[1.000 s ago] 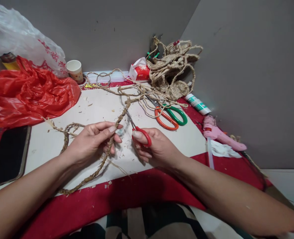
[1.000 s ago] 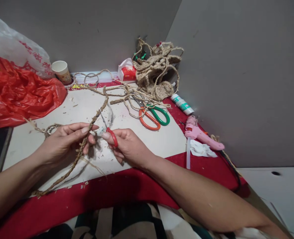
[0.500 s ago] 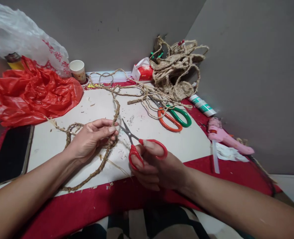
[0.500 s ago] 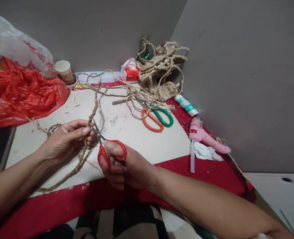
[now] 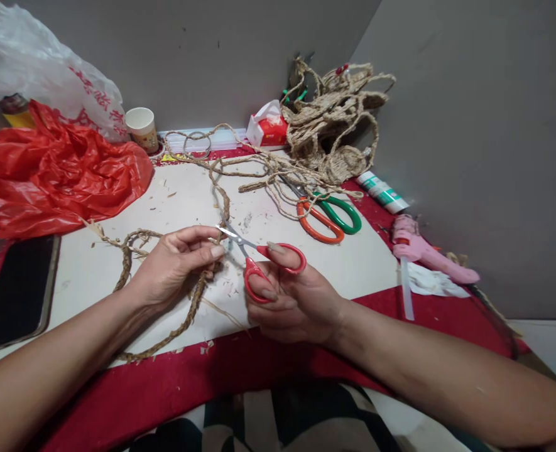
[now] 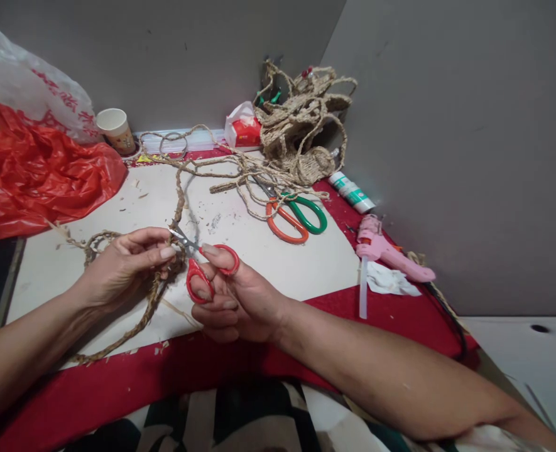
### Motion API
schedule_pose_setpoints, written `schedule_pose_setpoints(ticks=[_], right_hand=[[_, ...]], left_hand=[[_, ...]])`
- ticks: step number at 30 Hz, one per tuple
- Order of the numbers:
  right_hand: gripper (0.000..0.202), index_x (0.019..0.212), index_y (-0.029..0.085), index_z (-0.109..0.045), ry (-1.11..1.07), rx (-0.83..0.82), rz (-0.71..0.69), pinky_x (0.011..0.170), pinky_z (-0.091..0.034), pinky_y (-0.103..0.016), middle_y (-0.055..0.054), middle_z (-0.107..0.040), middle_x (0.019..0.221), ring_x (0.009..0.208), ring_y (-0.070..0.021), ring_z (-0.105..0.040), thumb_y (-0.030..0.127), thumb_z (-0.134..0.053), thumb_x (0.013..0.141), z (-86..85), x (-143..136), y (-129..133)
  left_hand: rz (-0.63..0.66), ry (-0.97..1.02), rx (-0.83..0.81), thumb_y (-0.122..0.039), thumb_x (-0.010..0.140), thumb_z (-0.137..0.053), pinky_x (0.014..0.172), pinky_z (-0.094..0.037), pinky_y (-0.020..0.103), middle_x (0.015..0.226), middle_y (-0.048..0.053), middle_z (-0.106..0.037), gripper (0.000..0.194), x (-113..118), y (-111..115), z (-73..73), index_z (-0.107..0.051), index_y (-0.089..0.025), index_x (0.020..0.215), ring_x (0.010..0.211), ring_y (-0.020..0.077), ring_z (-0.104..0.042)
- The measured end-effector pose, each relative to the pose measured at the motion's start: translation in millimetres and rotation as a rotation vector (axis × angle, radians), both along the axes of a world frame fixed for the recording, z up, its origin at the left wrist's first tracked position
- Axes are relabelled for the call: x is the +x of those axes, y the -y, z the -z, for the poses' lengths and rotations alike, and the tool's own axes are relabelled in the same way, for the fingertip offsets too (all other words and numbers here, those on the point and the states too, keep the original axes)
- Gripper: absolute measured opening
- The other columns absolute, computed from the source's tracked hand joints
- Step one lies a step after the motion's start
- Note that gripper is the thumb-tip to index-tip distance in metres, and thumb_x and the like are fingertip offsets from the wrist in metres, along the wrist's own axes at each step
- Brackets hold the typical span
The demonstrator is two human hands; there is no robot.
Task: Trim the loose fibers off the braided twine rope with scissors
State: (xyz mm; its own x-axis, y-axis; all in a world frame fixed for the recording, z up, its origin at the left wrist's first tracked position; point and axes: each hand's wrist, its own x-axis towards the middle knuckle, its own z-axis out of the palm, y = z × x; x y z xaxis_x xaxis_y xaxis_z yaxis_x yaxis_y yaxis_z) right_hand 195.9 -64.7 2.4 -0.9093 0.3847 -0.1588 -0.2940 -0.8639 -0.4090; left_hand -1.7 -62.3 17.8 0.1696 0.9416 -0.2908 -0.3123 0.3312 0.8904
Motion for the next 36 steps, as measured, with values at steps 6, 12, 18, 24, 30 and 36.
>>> schedule_pose_setpoints(ticks=[6, 12, 18, 24, 30, 36], right_hand=[[0.045, 0.062, 0.017, -0.049, 0.067, 0.025, 0.050, 0.034, -0.024, -0.014, 0.010, -0.026, 0.039, 0.034, -0.0045, -0.018, 0.056, -0.058, 0.083, 2.8, -0.5, 0.7], [0.046, 0.059, 0.018, -0.042, 0.143, 0.097, 0.129, 0.033, -0.020, -0.015, 0.011, -0.024, 0.041, 0.034, -0.0044, -0.014, 0.052, -0.061, 0.083, -0.9, -1.5, 2.4], [0.044, 0.062, 0.018, -0.048, 0.089, 0.131, 0.102, 0.035, -0.028, -0.015, 0.010, -0.024, 0.042, 0.035, -0.0054, -0.019, 0.055, -0.057, 0.084, -1.4, 0.8, 1.8], [0.048, 0.064, 0.016, -0.057, 0.003, 0.077, -0.001, 0.031, -0.030, -0.015, 0.009, -0.028, 0.042, 0.034, -0.0049, -0.022, 0.059, -0.052, 0.084, 1.3, -1.2, 1.1], [0.042, 0.061, 0.018, -0.048, 0.135, 0.122, 0.092, 0.033, -0.029, -0.013, 0.011, -0.025, 0.042, 0.035, -0.0048, -0.019, 0.051, -0.062, 0.083, -2.5, -1.3, 0.8], [0.044, 0.055, 0.017, -0.047, 0.190, 0.282, 0.254, 0.033, -0.034, -0.016, 0.011, -0.022, 0.040, 0.033, -0.0054, -0.025, 0.051, -0.064, 0.080, -6.6, -2.8, 4.0]], left_hand=[[-0.039, -0.025, 0.020, -0.016, 0.062, -0.082, 0.050, -0.043, 0.020, 0.059, -0.003, -0.063, 0.024, 2.6, 0.8, 0.0, -0.072, -0.017, 0.084, 0.048, 0.0067, -0.053], [-0.057, -0.034, 0.029, -0.018, 0.063, -0.082, 0.051, -0.044, 0.020, 0.060, -0.002, -0.063, 0.024, 1.9, 0.6, -0.9, -0.072, -0.018, 0.084, 0.050, 0.0070, -0.053], [-0.053, -0.040, 0.041, -0.020, 0.065, -0.081, 0.051, -0.044, 0.019, 0.061, -0.001, -0.063, 0.023, -0.2, -0.9, -0.5, -0.071, -0.018, 0.086, 0.052, 0.0071, -0.053], [-0.053, -0.071, 0.050, -0.019, 0.064, -0.082, 0.052, -0.045, 0.019, 0.062, -0.002, -0.063, 0.023, 0.3, 0.4, 0.9, -0.071, -0.019, 0.085, 0.052, 0.0067, -0.054], [-0.044, -0.089, 0.067, -0.017, 0.062, -0.082, 0.050, -0.043, 0.017, 0.062, -0.003, -0.062, 0.024, 1.5, 1.6, 1.9, -0.071, -0.016, 0.084, 0.049, 0.0053, -0.052], [-0.008, -0.016, 0.020, -0.019, 0.068, -0.079, 0.054, -0.045, 0.019, 0.070, 0.002, -0.068, 0.026, -3.1, -1.3, -2.8, -0.067, -0.016, 0.090, 0.055, 0.0076, -0.057]])
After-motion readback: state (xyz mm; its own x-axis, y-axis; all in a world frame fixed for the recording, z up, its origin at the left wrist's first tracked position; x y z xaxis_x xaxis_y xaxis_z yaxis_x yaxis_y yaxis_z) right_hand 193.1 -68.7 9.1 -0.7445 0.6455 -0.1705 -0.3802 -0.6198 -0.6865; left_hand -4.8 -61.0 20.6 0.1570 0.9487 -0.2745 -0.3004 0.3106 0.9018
